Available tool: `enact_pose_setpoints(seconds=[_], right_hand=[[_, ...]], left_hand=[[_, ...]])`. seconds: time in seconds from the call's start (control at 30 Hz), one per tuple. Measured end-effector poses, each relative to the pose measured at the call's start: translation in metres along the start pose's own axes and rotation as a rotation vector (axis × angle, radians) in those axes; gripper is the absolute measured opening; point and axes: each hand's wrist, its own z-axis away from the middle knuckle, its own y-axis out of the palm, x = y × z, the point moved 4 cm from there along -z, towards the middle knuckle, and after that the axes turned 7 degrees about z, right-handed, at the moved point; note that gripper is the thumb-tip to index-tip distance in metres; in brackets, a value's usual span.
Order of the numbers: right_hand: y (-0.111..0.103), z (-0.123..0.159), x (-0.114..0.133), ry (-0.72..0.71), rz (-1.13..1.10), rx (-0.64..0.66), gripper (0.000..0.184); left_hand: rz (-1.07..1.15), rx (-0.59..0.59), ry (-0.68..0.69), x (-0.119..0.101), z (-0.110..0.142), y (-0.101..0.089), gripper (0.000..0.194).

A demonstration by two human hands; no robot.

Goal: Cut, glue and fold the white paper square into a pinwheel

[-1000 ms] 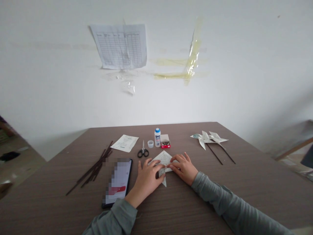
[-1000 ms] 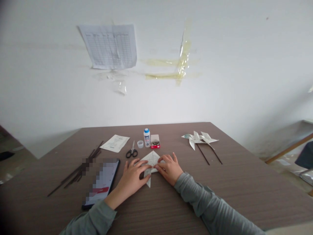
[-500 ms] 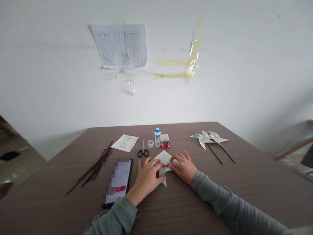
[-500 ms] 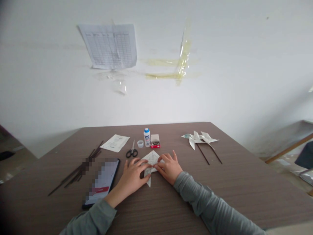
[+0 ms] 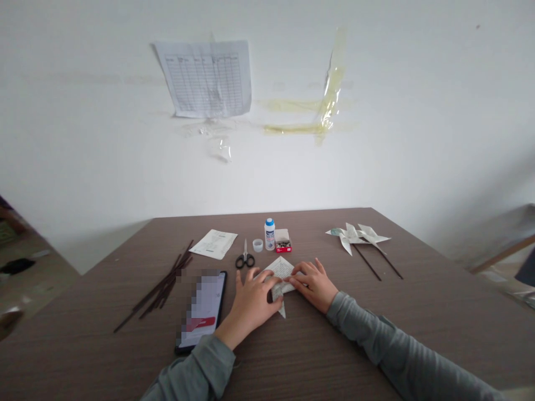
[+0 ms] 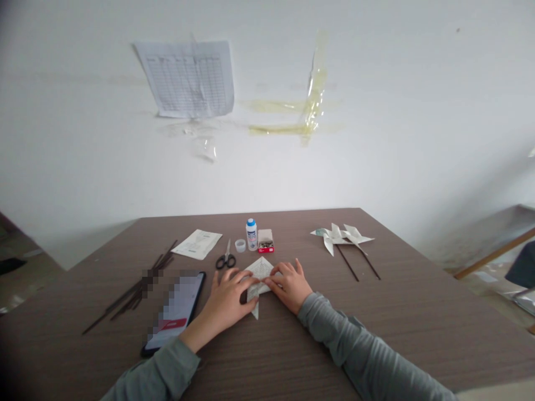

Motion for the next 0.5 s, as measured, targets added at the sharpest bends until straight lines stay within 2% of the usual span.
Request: enact_pose_setpoints(seconds=[0.37, 0.5], right_hand=[[-0.014, -0.003, 0.004, -0.059, 0.019, 0.01, 0.03], [-0.011, -0.001, 0.005, -0.007, 0.015, 0.051, 0.032]], left_hand=[[0.023, 0.0, -0.023, 0.001, 0.002, 0.003, 0.052], [0.021, -0.015, -0.034, 0.005, 0.001, 0.004, 0.054]])
